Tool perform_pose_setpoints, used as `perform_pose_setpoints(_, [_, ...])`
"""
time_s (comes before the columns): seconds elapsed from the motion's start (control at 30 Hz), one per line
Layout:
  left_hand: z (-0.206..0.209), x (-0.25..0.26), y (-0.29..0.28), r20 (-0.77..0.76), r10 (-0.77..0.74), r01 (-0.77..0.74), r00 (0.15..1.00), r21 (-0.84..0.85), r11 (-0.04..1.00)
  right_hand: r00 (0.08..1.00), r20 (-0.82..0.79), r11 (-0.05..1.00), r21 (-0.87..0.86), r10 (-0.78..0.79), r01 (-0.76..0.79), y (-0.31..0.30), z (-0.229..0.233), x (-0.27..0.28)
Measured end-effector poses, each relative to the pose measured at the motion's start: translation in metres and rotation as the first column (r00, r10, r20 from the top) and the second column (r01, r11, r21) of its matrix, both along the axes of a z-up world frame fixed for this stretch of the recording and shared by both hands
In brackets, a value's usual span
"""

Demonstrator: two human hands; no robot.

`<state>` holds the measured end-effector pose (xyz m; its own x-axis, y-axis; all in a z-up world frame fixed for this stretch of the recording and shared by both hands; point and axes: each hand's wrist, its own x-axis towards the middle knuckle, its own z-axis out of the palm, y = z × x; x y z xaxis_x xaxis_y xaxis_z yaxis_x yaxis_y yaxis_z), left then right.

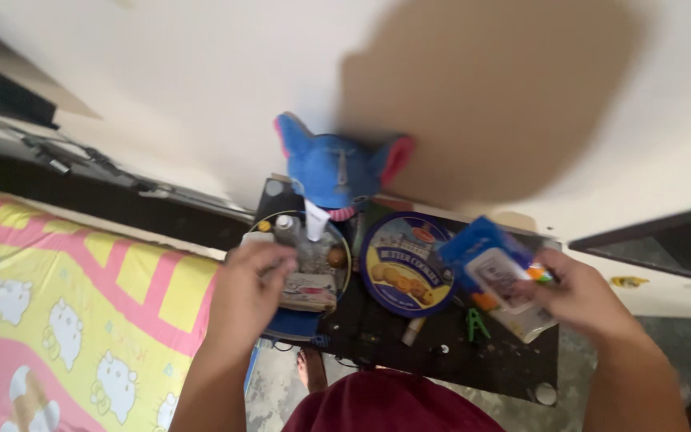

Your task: The person organizes various small items including medicine bottles, a notebook, and papers into a circular tray on a nightstand, and then positions a plush toy behind the tray.

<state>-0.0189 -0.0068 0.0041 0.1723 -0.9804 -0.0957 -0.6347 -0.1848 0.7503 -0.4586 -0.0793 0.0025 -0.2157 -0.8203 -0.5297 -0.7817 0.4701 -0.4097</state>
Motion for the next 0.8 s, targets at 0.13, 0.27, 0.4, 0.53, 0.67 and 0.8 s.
perform_pose_setpoints(0.13, [-0.009,0.021,-0.021,0.07,0.096,-0.065,0.993,-0.357,0.932,0.917,0.152,0.927,-0.135,0.368,-0.349,-0.009,0.025,0.071])
perform_pose_setpoints(0.27, [-0.021,0.034,-0.038,0.133,0.013,0.034,0.991,-0.344,0.938,0.867,0.124,0.856,-0.278,0.482,-0.436,0.005,0.028,0.153])
perform_pose_setpoints(0.4, [-0.033,0.037,-0.035,0.132,0.044,0.011,0.99,-0.394,0.919,0.815,0.035,0.74,-0.444,0.578,-0.505,0.017,0.028,0.214])
perform_pose_setpoints(0.53, [-0.04,0.049,-0.022,0.083,0.041,-0.008,0.996,-0.367,0.93,0.712,-0.056,0.61,-0.471,0.7,-0.637,0.012,0.025,0.248])
perform_pose_setpoints(0.67, [-0.046,0.062,-0.007,0.014,0.097,-0.085,0.995,-0.356,0.931,0.649,-0.116,0.48,-0.58,0.751,-0.659,0.005,0.014,0.273])
perform_pose_setpoints(0.8, [-0.051,0.076,0.006,-0.132,0.158,-0.192,0.979,-0.314,0.93,0.763,0.063,0.689,-0.482,0.643,-0.541,-0.002,0.007,0.265])
